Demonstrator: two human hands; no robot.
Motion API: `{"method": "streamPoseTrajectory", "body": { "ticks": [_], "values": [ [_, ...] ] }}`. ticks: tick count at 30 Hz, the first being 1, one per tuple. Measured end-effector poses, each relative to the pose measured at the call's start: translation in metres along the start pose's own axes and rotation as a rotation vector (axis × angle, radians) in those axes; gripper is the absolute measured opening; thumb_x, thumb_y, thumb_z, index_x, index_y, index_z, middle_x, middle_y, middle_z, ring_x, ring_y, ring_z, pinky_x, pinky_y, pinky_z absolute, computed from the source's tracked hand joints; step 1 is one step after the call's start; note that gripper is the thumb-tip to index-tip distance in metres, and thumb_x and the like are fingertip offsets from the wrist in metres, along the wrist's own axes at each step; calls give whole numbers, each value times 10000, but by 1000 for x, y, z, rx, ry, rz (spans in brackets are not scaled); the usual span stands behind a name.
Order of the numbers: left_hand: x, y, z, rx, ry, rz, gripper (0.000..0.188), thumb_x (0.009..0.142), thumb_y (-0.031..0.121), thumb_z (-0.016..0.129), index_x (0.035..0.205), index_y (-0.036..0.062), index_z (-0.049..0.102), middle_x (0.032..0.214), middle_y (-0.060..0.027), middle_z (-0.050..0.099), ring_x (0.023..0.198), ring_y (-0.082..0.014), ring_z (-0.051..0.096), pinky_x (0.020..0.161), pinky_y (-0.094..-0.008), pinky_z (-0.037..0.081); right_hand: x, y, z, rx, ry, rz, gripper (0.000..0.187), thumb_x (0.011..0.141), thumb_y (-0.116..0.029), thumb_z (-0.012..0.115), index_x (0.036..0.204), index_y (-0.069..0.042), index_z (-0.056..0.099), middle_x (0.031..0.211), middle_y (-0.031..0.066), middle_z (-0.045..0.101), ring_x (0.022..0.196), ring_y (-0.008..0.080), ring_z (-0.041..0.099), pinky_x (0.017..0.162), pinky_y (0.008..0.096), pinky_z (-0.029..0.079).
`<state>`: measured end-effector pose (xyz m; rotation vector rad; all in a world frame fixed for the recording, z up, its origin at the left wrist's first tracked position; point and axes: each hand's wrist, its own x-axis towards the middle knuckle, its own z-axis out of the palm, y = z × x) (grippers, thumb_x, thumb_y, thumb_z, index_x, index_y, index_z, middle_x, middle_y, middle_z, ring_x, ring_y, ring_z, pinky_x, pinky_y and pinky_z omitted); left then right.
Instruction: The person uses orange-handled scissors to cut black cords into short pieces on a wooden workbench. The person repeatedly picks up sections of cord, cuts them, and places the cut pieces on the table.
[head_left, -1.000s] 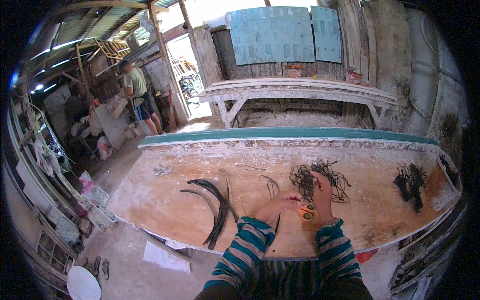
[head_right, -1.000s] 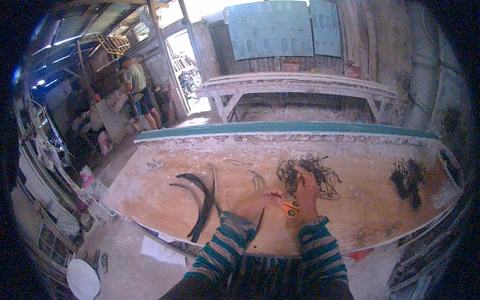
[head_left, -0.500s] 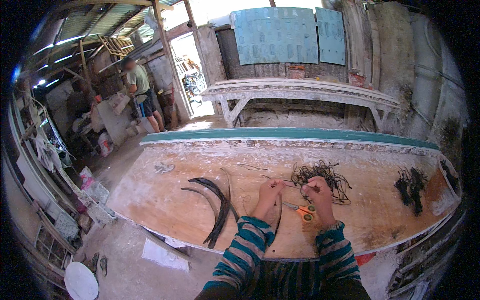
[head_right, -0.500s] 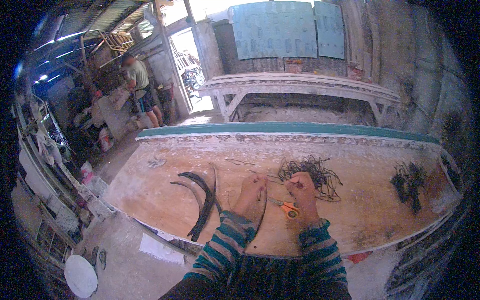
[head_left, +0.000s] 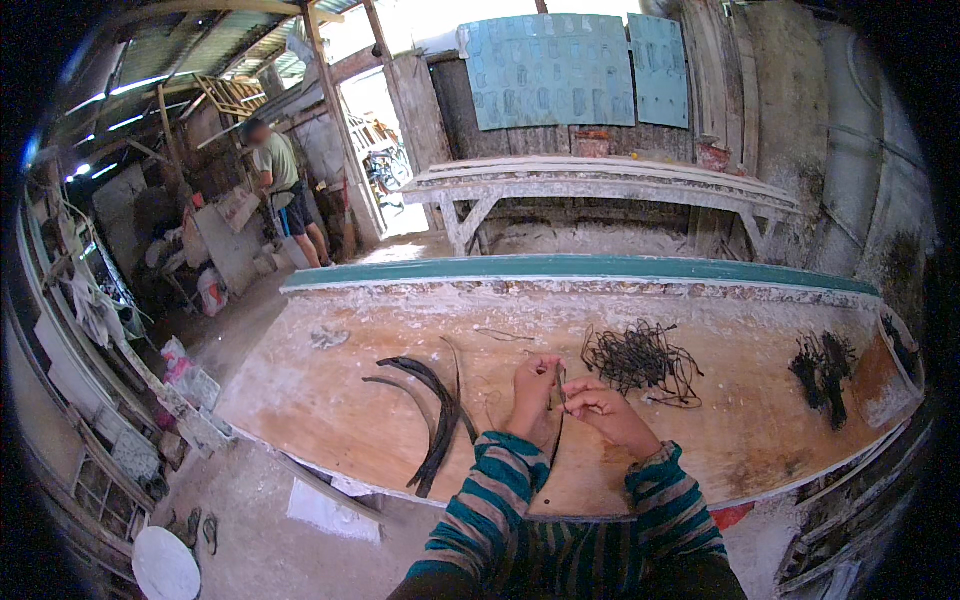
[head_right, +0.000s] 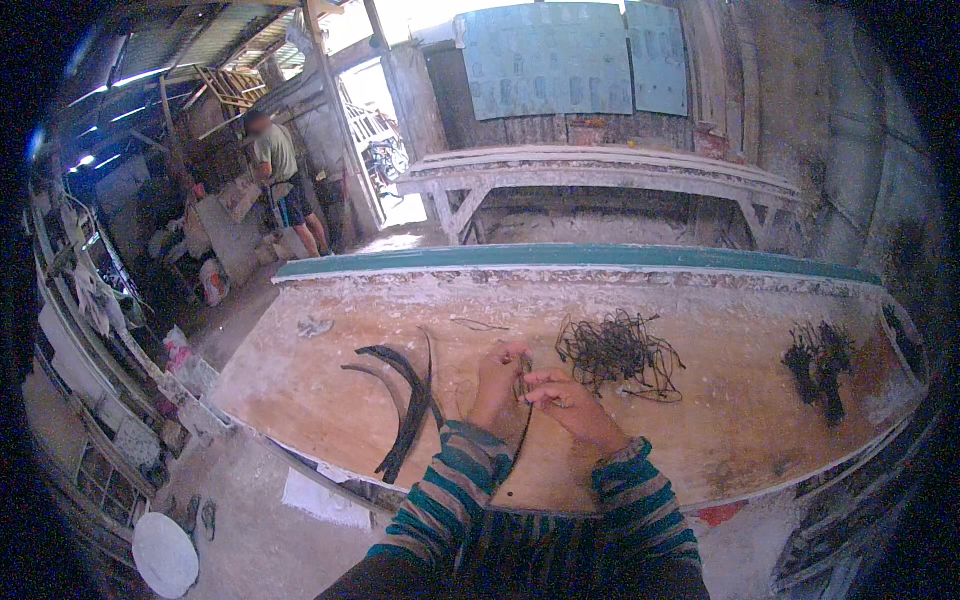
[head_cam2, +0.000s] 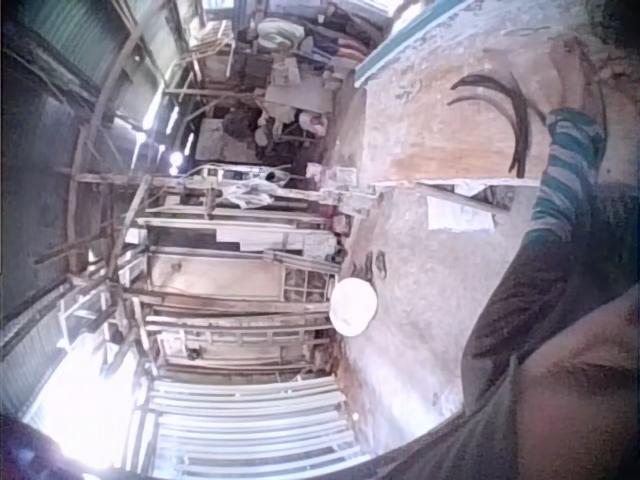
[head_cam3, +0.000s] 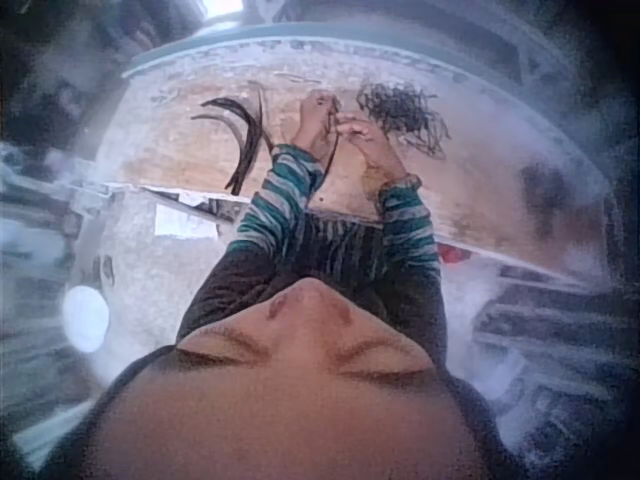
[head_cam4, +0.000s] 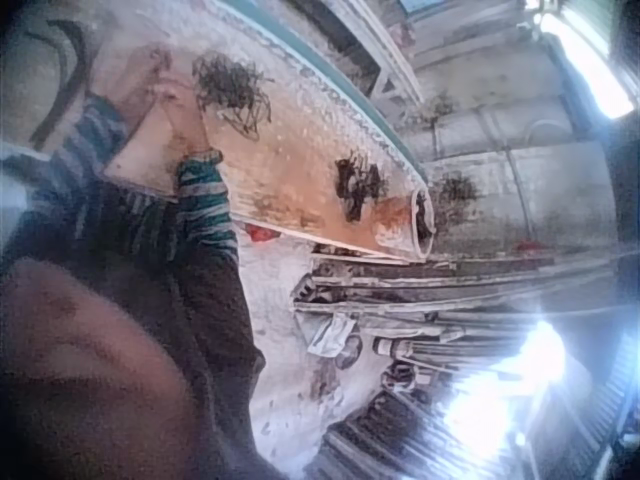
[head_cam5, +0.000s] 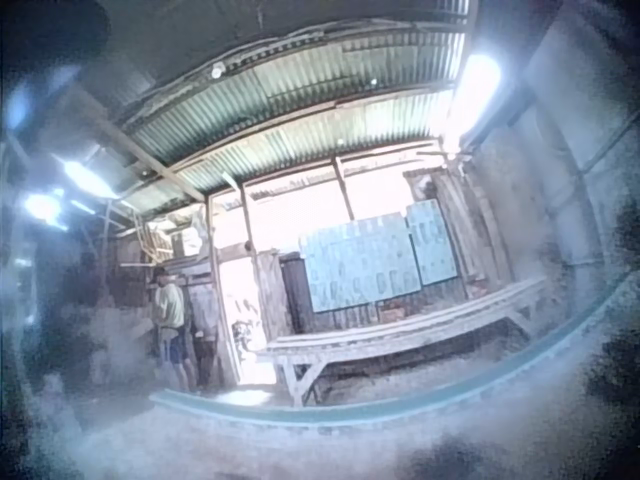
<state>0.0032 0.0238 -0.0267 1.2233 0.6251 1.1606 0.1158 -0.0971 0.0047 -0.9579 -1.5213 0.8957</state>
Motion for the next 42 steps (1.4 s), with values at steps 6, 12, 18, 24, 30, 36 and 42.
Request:
{"method": "streamPoseTrajectory", "body": {
  "ticks": [6, 12, 18, 24, 30, 36, 42],
  "values": [
    [1, -2, 2, 52, -111, -22, 109, 795, 11, 557, 894, 11, 603, 760, -28, 592, 666, -93, 540, 566, -235, 430, -2, -18, -6, -74, 14, 146, 133, 759, -76, 667, 876, -18, 644, 919, 50, 614, 890, 156, 563, 797, 281, 433],
    [4, -17, 1, 163, -165, 105, 94, 800, 24, 602, 891, -1, 611, 772, -32, 603, 701, -107, 548, 628, -238, 438, -1, -22, -7, 136, 163, 172, 94, 731, -67, 696, 760, -28, 615, 814, 38, 625, 771, 120, 580, 695, 258, 464],
    [3, -16, 1, 67, -232, 32, 104, 810, 48, 610, 900, -3, 613, 770, -18, 602, 718, -98, 543, 668, -235, 434, 0, -12, -11, 145, 185, 197, 147, 725, -9, 676, 708, -52, 537, 765, 11, 580, 740, 93, 548, 679, 239, 451],
    [-2, -4, 5, 109, -474, -6, 124, 832, 114, 613, 920, 28, 627, 846, -3, 630, 767, -86, 553, 712, -251, 437, 5, 5, -19, 97, 455, 47, 207, 727, 0, 672, 704, -74, 480, 707, -30, 455, 689, 67, 454, 657, 223, 397],
    [-13, 7, 14, 210, -658, -53, 123, 839, 133, 611, 912, 35, 622, 872, 7, 624, 840, -83, 541, 784, -245, 424, 4, 2, -28, 86, 699, 153, 162, 724, 7, 662, 731, -73, 521, 657, -38, 456, 627, 68, 436, 560, 232, 378],
    [-24, 8, 24, 73, -977, -104, 127, 845, 135, 602, 923, 35, 617, 862, 16, 615, 841, -77, 534, 782, -241, 427, 4, 31, -47, -193, 908, -4, 100, 801, -68, 632, 849, -63, 545, 627, -57, 435, 594, 39, 449, 506, 190, 355],
    [-30, 20, 33, 88, -1028, -65, 176, 850, 182, 616, 763, 45, 550, 697, 55, 491, 694, -43, 444, 641, -212, 374, 6, 31, -52, -43, 842, 64, 308, 824, -179, 648, 1085, -54, 540, 651, -49, 434, 606, 36, 461, 493, 194, 389]
  ]
}}
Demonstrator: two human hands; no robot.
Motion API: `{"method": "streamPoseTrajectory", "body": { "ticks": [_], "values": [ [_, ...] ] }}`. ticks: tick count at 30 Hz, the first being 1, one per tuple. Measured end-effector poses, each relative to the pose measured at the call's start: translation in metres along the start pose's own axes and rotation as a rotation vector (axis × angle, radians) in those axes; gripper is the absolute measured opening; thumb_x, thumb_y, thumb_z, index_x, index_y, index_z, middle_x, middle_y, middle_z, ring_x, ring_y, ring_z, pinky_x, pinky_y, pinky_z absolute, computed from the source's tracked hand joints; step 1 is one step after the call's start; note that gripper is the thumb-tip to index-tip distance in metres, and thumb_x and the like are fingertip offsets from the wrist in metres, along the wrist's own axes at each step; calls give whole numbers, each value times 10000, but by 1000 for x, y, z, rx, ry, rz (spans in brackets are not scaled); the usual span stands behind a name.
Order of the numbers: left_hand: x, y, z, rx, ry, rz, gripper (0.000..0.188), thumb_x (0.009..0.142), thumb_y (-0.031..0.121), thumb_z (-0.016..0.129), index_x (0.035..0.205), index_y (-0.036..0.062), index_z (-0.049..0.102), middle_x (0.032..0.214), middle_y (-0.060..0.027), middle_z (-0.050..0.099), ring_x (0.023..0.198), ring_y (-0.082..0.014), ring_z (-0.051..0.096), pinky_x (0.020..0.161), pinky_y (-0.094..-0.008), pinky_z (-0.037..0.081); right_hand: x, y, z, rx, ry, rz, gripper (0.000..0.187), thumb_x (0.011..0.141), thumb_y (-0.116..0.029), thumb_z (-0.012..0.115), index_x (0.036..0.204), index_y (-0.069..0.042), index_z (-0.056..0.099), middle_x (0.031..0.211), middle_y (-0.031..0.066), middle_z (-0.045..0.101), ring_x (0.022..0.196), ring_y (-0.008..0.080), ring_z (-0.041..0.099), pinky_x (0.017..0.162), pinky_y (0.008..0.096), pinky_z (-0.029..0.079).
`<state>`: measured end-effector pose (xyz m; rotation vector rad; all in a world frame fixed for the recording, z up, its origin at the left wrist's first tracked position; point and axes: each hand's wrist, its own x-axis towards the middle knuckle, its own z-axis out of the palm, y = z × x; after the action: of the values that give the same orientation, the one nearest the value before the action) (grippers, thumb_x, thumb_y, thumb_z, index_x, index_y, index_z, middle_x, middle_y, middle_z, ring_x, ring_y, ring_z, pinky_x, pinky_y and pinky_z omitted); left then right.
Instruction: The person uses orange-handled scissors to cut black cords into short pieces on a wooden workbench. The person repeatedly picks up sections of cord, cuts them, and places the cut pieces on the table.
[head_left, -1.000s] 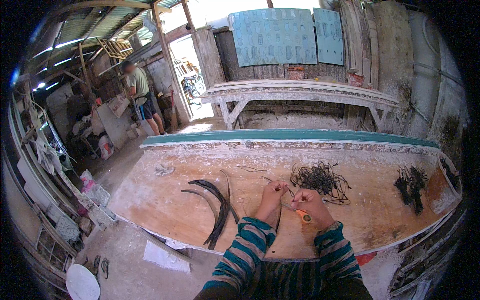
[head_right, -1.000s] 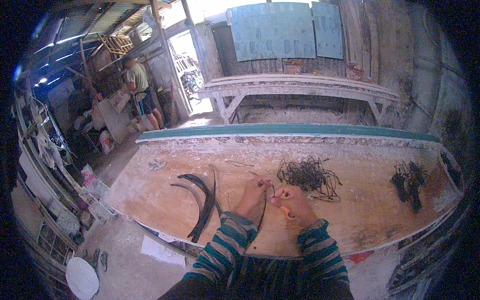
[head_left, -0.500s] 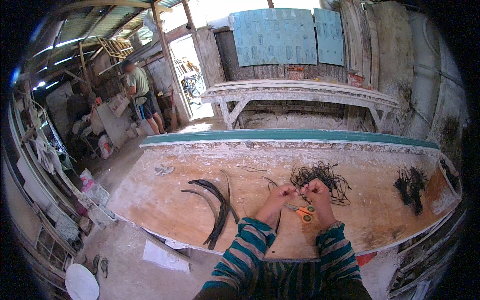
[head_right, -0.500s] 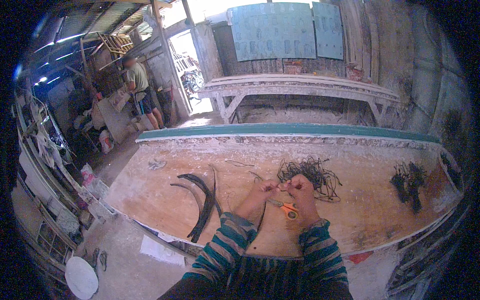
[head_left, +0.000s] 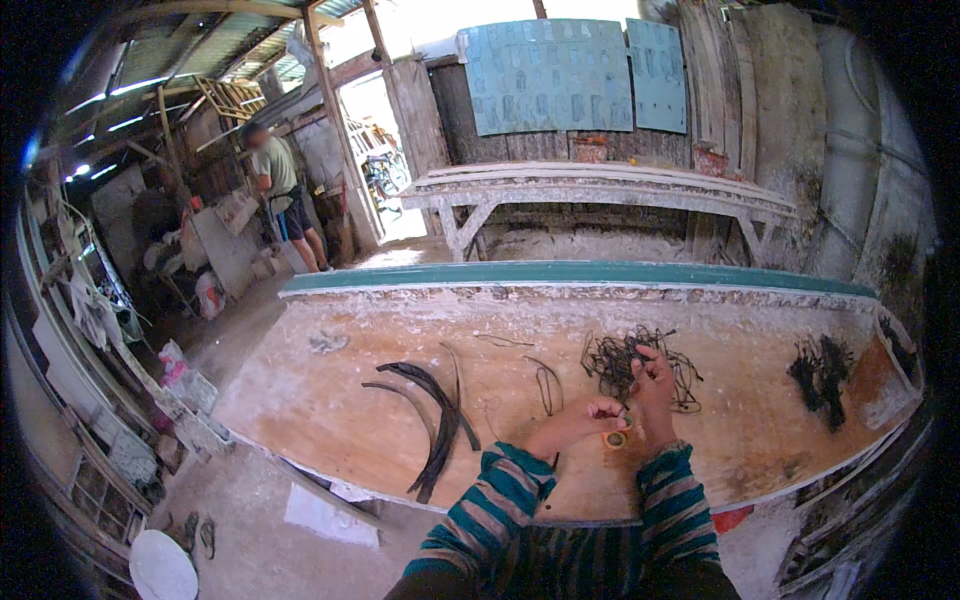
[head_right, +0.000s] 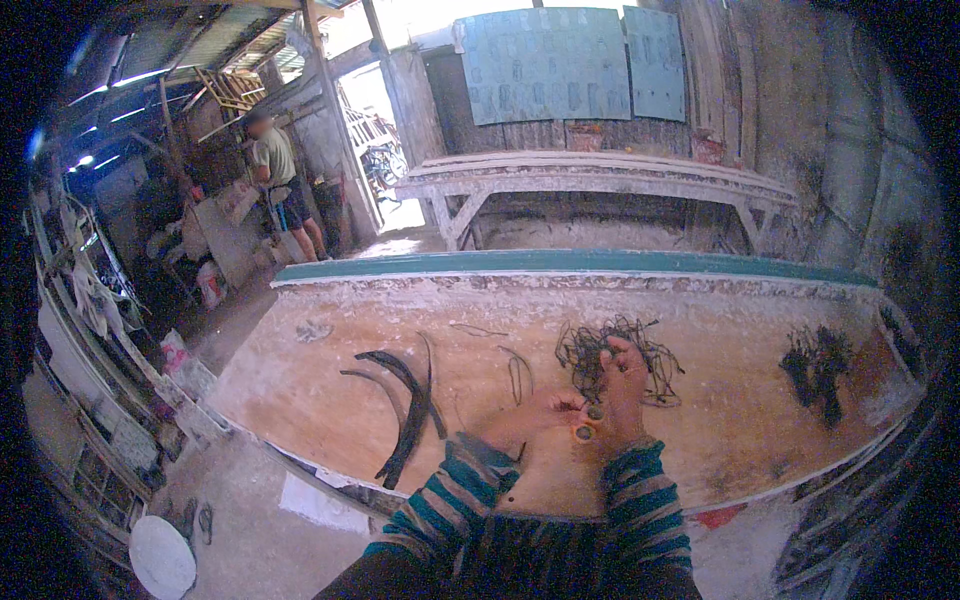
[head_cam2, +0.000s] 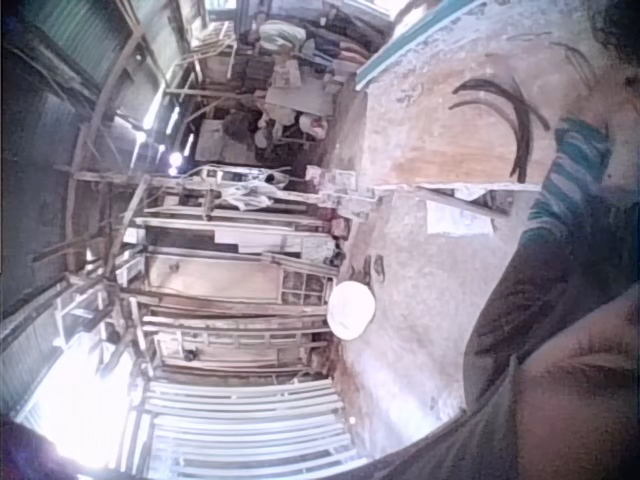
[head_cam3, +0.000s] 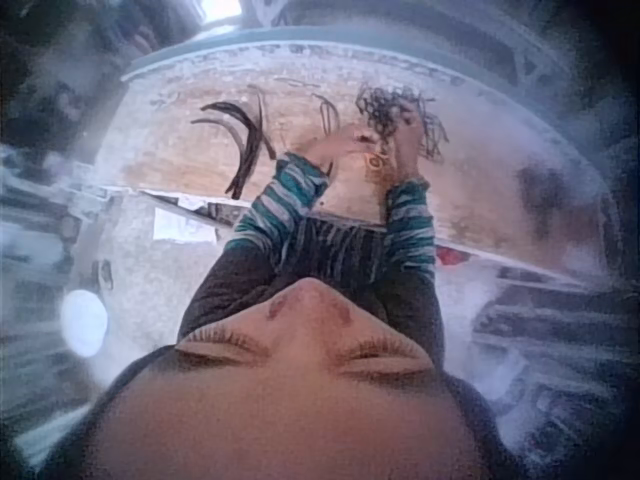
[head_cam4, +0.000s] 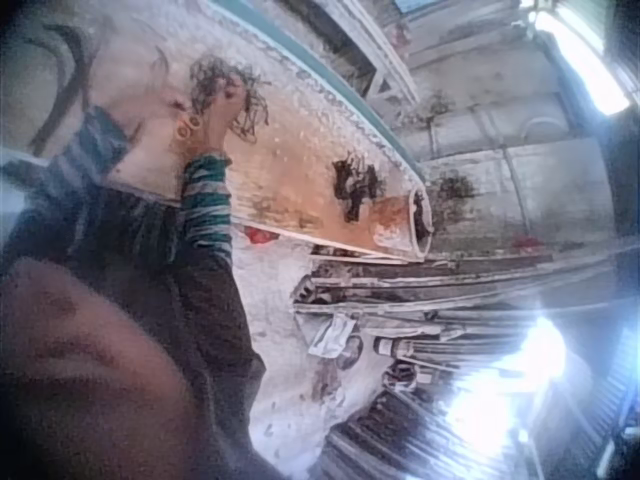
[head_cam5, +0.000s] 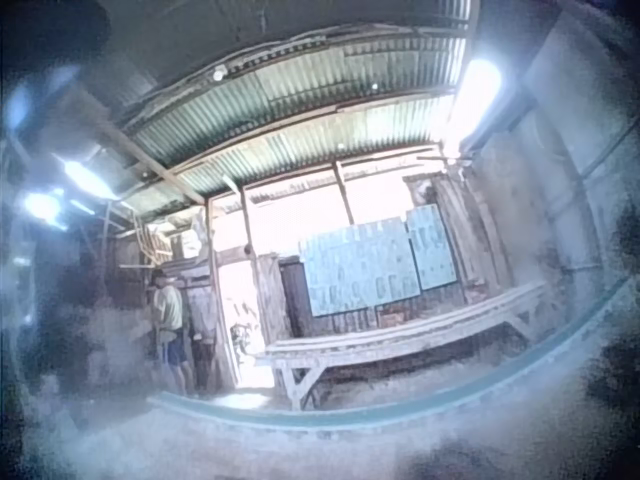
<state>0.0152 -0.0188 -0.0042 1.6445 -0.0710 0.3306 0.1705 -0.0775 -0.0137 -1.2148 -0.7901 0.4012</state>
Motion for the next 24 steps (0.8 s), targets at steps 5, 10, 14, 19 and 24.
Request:
{"method": "streamPoseTrajectory", "body": {
  "ticks": [5, 10, 14, 19, 24],
  "values": [
    [-2, 1, 6, -43, 33, 7, 194, 847, 198, 622, 748, 49, 548, 674, 59, 476, 652, -42, 420, 599, -218, 357, -2, -5, 2, -1, 50, 24, 355, 843, -209, 624, 1148, -67, 510, 674, -36, 479, 601, 58, 482, 513, 202, 426],
    [-6, -6, -6, -79, 231, -47, 151, 839, 194, 629, 822, 44, 619, 763, 24, 587, 710, -55, 510, 648, -209, 400, -4, -8, 9, 227, 14, 138, 282, 899, -249, 543, 1099, -51, 537, 732, -13, 529, 642, 66, 503, 563, 212, 443],
    [-11, 3, -17, -63, 533, -77, 159, 834, 181, 623, 865, 26, 641, 791, 3, 622, 727, -67, 543, 660, -209, 418, -6, -9, 5, 252, -95, 157, 227, 911, -220, 515, 1027, -32, 569, 765, -1, 547, 686, 68, 517, 630, 215, 448],
    [-15, 16, -23, -104, 820, -72, 121, 810, 147, 613, 859, 41, 647, 704, 20, 578, 624, -60, 489, 552, -208, 374, -22, -35, 15, 206, -255, 158, 125, 867, -95, 537, 953, -30, 599, 766, 3, 558, 736, 81, 535, 701, 209, 438],
    [-16, -12, -35, -122, 1047, -91, 107, 784, 124, 653, 829, 29, 634, 658, 24, 550, 600, -64, 478, 549, -211, 381, -40, -39, 23, 121, -591, 138, 136, 849, -24, 527, 950, -10, 617, 893, 27, 599, 859, 100, 553, 784, 222, 430]
  ]
}}
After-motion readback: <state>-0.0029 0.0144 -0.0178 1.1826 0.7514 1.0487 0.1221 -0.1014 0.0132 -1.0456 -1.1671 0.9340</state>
